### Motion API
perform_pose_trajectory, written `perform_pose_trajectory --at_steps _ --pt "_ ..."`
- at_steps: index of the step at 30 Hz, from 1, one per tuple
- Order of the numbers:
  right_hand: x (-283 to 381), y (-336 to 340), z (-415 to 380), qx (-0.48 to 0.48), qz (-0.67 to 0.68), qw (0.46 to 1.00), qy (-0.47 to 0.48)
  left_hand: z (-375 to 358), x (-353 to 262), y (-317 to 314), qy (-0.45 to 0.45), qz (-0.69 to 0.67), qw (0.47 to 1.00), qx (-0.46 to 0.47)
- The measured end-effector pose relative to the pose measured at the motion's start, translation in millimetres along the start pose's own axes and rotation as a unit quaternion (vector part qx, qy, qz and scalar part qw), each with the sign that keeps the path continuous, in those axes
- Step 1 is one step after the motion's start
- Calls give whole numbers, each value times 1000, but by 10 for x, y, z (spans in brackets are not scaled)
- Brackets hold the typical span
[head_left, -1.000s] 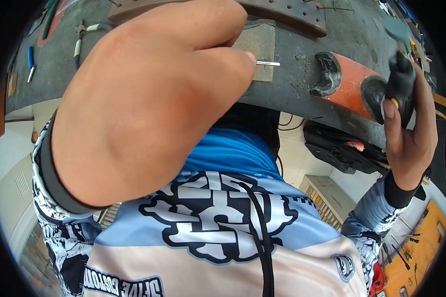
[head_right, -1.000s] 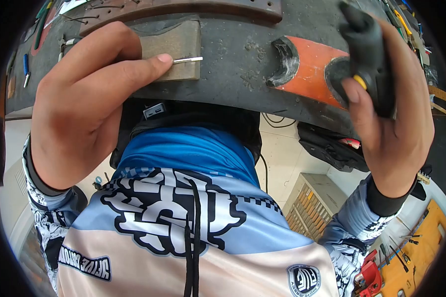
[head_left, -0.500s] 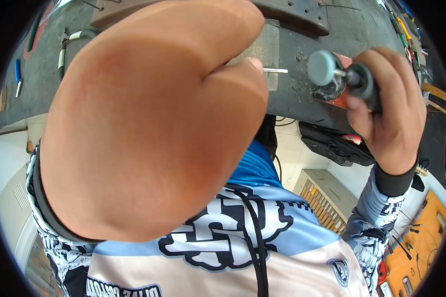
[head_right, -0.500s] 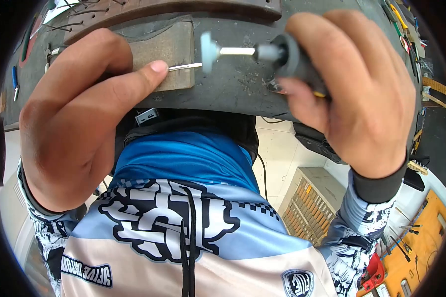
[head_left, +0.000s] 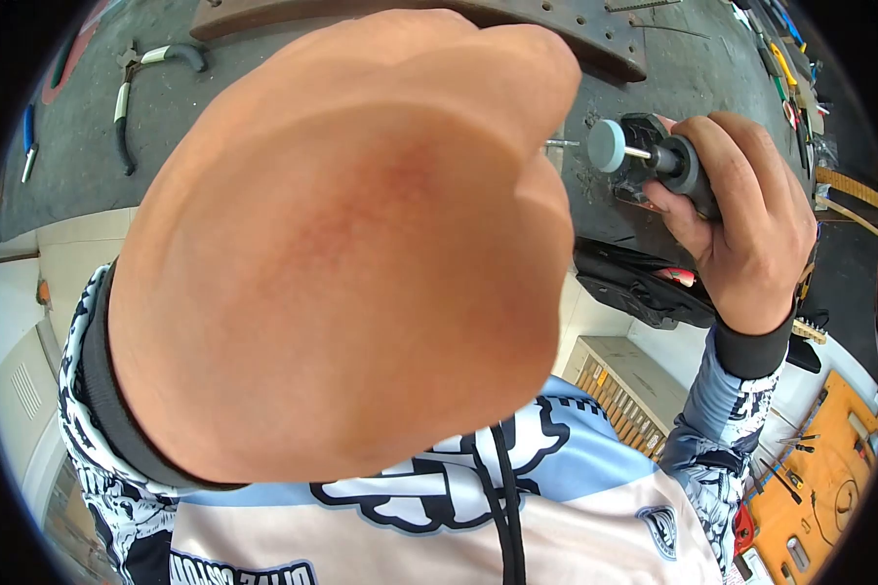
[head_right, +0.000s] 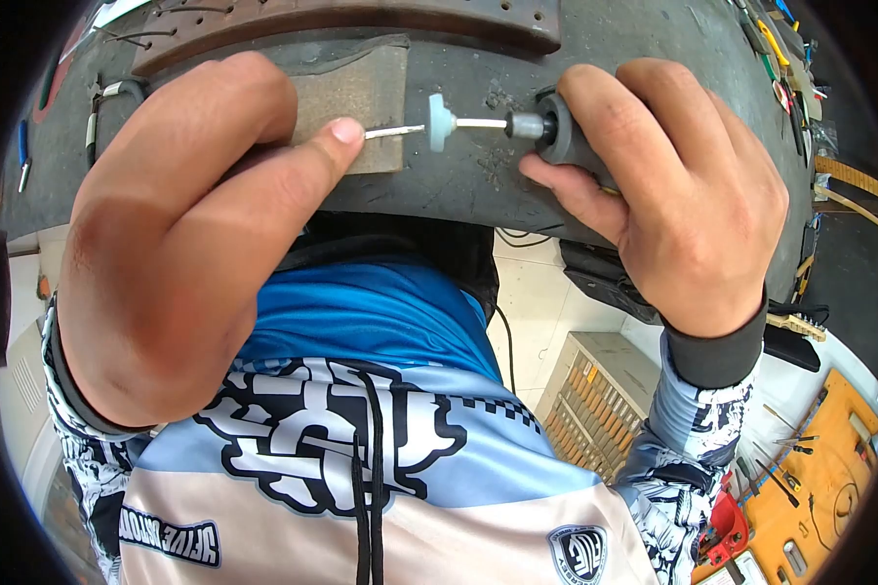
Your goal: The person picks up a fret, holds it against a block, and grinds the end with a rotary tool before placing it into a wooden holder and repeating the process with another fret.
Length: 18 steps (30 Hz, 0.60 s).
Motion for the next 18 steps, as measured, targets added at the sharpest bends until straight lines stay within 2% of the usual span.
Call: perform_pose_trajectory --at_steps 2,4,10,13,18 --pt "0 -3 4 -2 -2 1000 1 -2 0 -33 0 9 1000 11" --pt "-4 -2 11 -5 -3 1000 3 -21 1 12 -4 -20 999 -48" --pt "-17 -8 -30 -4 -10 1000 3 27 -53 -36 -24 5 1000 -13" --pt "-23 -5 -50 -1 -13 1000 3 11 -115 -6 -49 -14 997 -63" --pt "-1 -13 -33 0 -9 1000 4 15 -127 -3 -52 -18 998 -39"
Point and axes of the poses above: each hand's wrist, its own z-axis towards the middle knuckle, its own y-axis out of the back of the hand, x = y × z, the point moved 9 cm from there along z, towards the middle knuckle, and after that the axes turned 8 degrees about z, right-handed, at the moved point
